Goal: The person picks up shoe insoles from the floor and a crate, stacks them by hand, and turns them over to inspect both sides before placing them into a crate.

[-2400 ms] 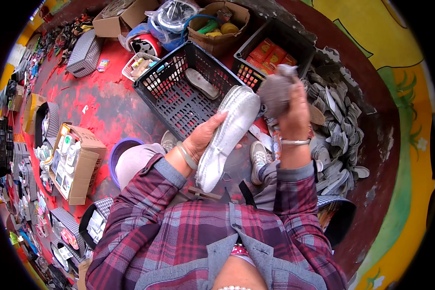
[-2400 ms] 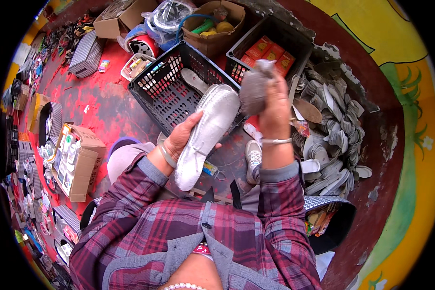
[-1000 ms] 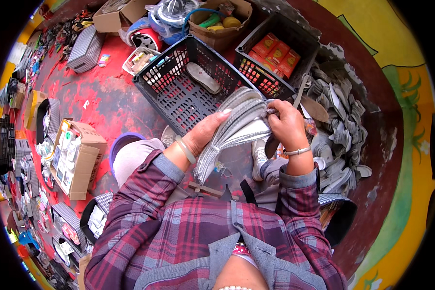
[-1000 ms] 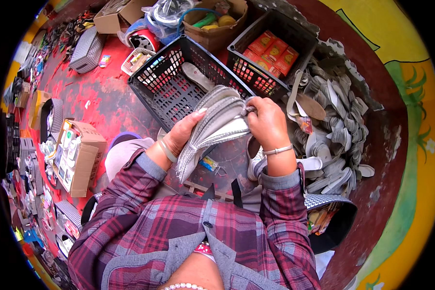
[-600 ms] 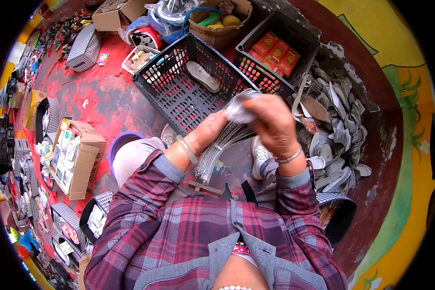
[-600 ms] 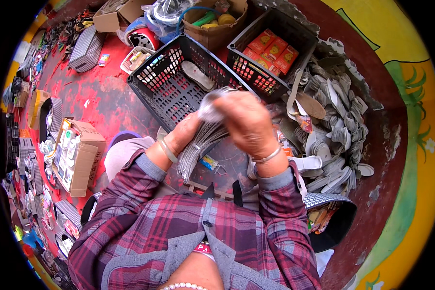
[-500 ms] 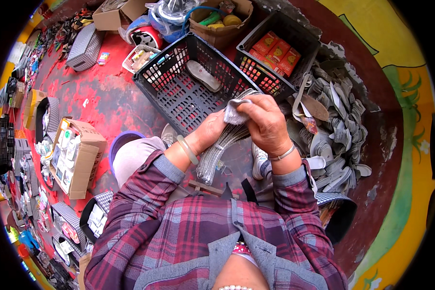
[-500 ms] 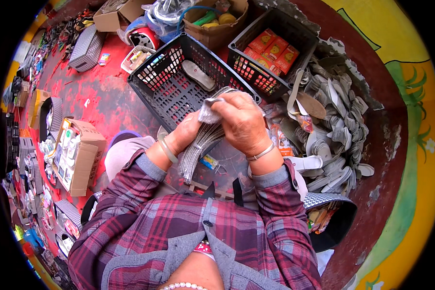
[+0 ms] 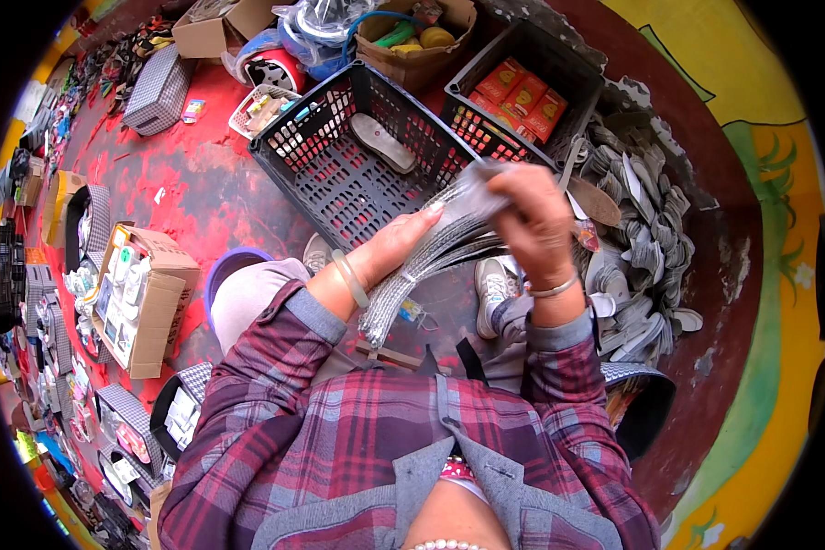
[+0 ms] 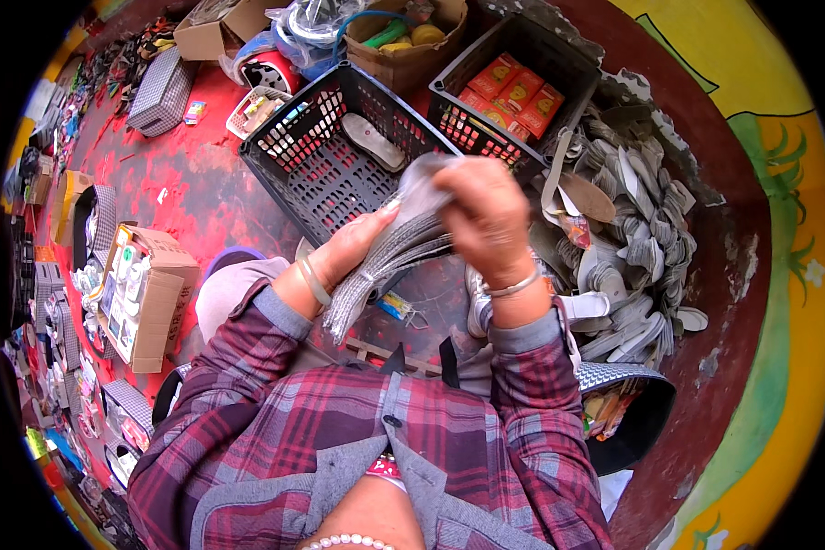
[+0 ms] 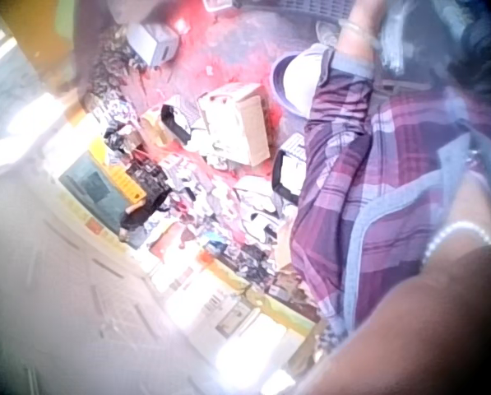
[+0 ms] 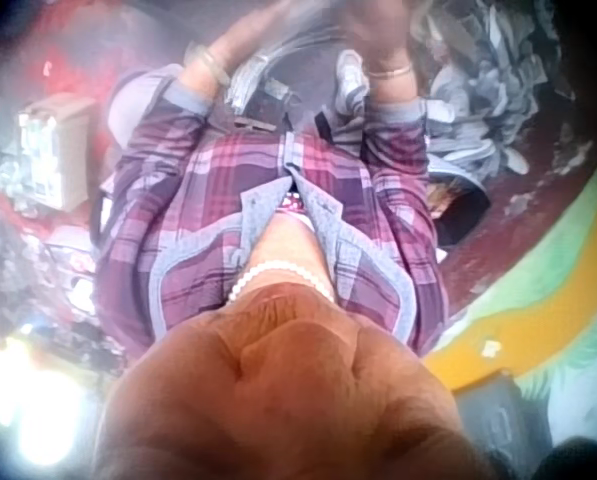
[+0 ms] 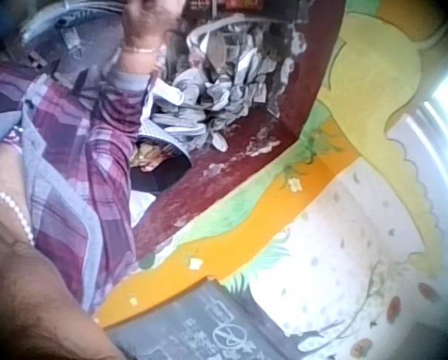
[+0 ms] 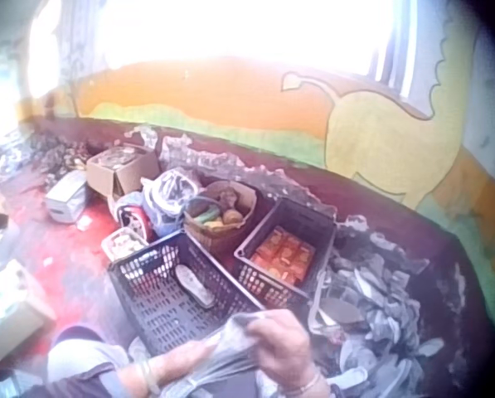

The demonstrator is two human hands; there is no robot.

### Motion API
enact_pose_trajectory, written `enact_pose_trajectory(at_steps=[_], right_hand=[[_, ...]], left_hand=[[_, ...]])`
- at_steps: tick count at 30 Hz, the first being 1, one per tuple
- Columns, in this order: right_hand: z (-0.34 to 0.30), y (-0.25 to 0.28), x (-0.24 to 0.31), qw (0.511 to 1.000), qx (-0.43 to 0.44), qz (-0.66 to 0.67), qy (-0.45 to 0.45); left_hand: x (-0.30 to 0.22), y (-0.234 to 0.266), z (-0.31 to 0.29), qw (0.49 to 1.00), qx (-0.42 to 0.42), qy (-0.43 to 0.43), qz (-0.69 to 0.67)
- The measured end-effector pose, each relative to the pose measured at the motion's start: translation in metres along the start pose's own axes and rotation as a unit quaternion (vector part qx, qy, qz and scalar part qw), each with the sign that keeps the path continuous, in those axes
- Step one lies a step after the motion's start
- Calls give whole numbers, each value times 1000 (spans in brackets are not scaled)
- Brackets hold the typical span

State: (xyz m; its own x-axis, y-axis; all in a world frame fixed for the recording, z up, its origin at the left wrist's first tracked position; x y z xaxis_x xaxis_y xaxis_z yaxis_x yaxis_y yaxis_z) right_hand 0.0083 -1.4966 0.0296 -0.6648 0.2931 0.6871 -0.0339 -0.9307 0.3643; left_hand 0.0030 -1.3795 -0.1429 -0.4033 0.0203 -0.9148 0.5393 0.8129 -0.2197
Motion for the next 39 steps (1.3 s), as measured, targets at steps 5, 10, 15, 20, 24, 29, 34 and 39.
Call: enact_pose_trajectory(at_steps=[5, 10, 15, 20, 24, 29, 34, 39], right_hand=[[-7, -23, -27, 997, 51, -12, -49], [-41, 35, -117, 950, -21, -147, -276], [-9, 44, -40, 972, -160, 66, -160], [-4, -41, 4, 997, 66, -19, 24], [-5, -16, -25, 999, -16, -2, -47], [-32, 27, -107, 972, -98, -42, -211], [-24, 56, -91, 929, -247, 216, -172], [-3, -5, -33, 994, -80, 19, -71]], left_hand=[[-13, -4, -4, 989, 8, -87, 120], [-24, -9, -9, 997, 41, -70, -14], [-44, -24, -4, 983, 77, -164, 25], [-22, -12, -4, 972, 15, -182, 149], [-28, -9, -4, 944, -43, -239, 224], [-34, -15, -9, 975, -25, -207, 80], [-22, 10, 1, 984, -33, -87, -152], [-9, 0, 1, 980, -46, -11, -192]])
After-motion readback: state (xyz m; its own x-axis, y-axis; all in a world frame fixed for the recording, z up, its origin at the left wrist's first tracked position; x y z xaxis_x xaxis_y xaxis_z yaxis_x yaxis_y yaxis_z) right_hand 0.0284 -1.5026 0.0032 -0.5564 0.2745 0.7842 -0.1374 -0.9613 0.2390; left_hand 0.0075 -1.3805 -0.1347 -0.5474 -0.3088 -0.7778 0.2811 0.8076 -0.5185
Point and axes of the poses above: each hand's wrist, its own z-axis towards the middle knuckle, its own y-axis out of the back of the hand, x = y × z, the point moved 10 cm from there along z, towards the middle knuckle, and after that the axes turned 15 degrees about z, right-handed, at the moved point
